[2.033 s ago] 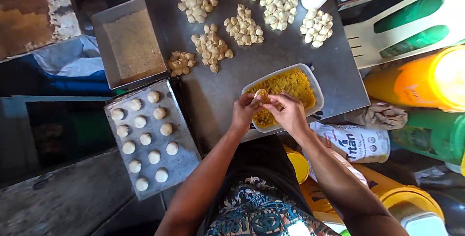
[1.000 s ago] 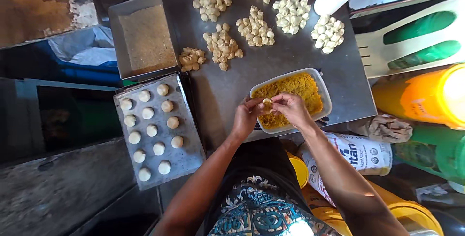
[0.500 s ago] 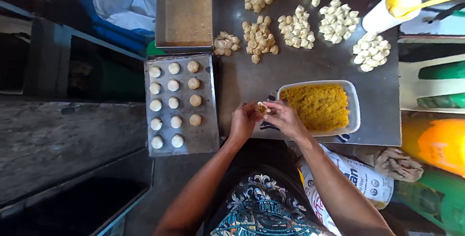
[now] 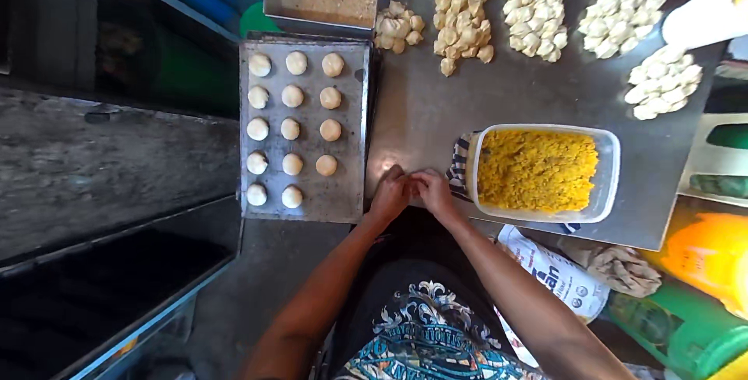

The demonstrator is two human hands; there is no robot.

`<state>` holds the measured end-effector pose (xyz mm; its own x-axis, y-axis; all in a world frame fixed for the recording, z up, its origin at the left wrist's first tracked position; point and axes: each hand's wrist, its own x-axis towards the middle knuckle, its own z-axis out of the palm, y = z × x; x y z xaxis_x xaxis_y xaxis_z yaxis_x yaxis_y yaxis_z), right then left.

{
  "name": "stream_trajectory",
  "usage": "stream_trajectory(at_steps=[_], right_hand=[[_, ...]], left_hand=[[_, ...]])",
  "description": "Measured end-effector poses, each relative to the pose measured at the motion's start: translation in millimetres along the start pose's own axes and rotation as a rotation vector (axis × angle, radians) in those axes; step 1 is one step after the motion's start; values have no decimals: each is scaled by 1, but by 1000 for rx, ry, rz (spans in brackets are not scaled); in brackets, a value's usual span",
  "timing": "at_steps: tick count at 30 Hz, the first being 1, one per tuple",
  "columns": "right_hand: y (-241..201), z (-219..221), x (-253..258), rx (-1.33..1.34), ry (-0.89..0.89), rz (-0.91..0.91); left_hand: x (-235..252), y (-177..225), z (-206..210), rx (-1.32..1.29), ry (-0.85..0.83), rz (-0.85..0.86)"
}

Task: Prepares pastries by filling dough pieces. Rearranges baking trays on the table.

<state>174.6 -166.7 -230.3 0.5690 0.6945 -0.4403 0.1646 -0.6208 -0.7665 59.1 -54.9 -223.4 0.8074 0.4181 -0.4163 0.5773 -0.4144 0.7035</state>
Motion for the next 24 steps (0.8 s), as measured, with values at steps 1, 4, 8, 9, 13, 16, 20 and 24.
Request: stream_trajectory(at_steps=[1,4,8,9,13,16,20,24], right_hand=[[2,-5,-1,28,-1,5],[8,-13,-7,94,-68,71],[6,-8,-4,137,-92,46],[5,-9,0,74,-99,30],[-15,-12,14,-342,-129,-12],[-19,-6,8,-482,-136,-91],[-32,-14,-2,-427,-268,-39],[-102,6,-27,-199,-247,-437]], left_hand=[[-6,2,-1,-38,6,-33],[-17,4,1,-128,82,-123],[-7,3,11,-138,152,-109],[-5,3,13,-123,158,-105],[1,4,16,-78,146,-142],[-12,17,-10,-136,62,-184],[-100,8,-68,-275,250,-219],[-179,-57,-89,-582,805,-498]])
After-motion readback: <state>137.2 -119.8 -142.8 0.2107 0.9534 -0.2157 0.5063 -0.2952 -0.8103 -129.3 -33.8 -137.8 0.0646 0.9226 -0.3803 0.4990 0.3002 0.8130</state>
